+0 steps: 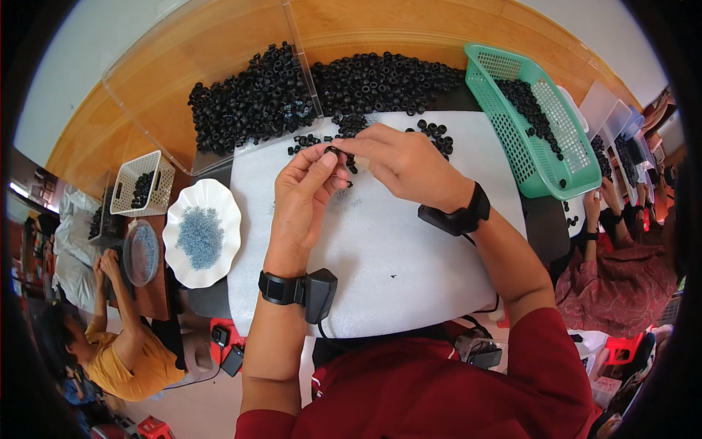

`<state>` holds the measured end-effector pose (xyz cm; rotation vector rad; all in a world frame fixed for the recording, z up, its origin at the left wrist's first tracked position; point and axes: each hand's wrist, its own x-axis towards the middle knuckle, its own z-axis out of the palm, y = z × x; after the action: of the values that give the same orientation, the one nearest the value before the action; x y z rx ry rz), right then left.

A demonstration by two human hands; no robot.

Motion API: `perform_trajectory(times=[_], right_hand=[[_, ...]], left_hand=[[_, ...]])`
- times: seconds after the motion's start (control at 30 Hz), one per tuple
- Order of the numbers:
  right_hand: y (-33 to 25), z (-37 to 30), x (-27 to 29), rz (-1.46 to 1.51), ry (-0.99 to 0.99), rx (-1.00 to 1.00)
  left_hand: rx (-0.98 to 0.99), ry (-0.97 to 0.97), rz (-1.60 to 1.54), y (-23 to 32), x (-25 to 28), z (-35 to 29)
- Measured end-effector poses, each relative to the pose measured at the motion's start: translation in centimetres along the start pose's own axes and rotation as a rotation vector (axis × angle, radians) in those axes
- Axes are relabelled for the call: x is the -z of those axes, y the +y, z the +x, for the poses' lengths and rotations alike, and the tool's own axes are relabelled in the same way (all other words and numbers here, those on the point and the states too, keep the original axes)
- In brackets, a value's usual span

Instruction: The person picks up a black plastic component and a spring, inserts the spring, and then presses a small white button into the assembly before placing it on the table.

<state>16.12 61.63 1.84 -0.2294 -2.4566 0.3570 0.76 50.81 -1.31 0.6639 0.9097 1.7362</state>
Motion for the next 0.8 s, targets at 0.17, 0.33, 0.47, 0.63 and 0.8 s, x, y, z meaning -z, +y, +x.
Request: perform_trajectory(times=[0.17, 0.33, 0.47, 0.63, 0.8], right_hand=[[0.0, 0.1, 0.0, 0.173, 0.013, -0.005], [0.2, -0.1, -0.4, 0.296, -0.001, 0.000], [0.6, 0.2, 0.5, 0.383, 0.036, -0.005], [2.2, -0.5, 3.2, 0.363, -0.217, -0.481], [3.1, -1.8, 1.2, 0.101, -0.420, -0.289]], left_hand=[[-0.046, 0.003, 0.044, -0.1, 0.0, 0.0], [-0.042, 0.016, 0.057, -0.1, -0.2, 0.1], [-0.049, 0.014, -0.001, -0.1, 0.1, 0.1], [-0.066, 0.021, 0.019, -0.1, 0.5, 0.1], [-0.043, -0.024, 0.101, -0.1, 0.0, 0.2]])
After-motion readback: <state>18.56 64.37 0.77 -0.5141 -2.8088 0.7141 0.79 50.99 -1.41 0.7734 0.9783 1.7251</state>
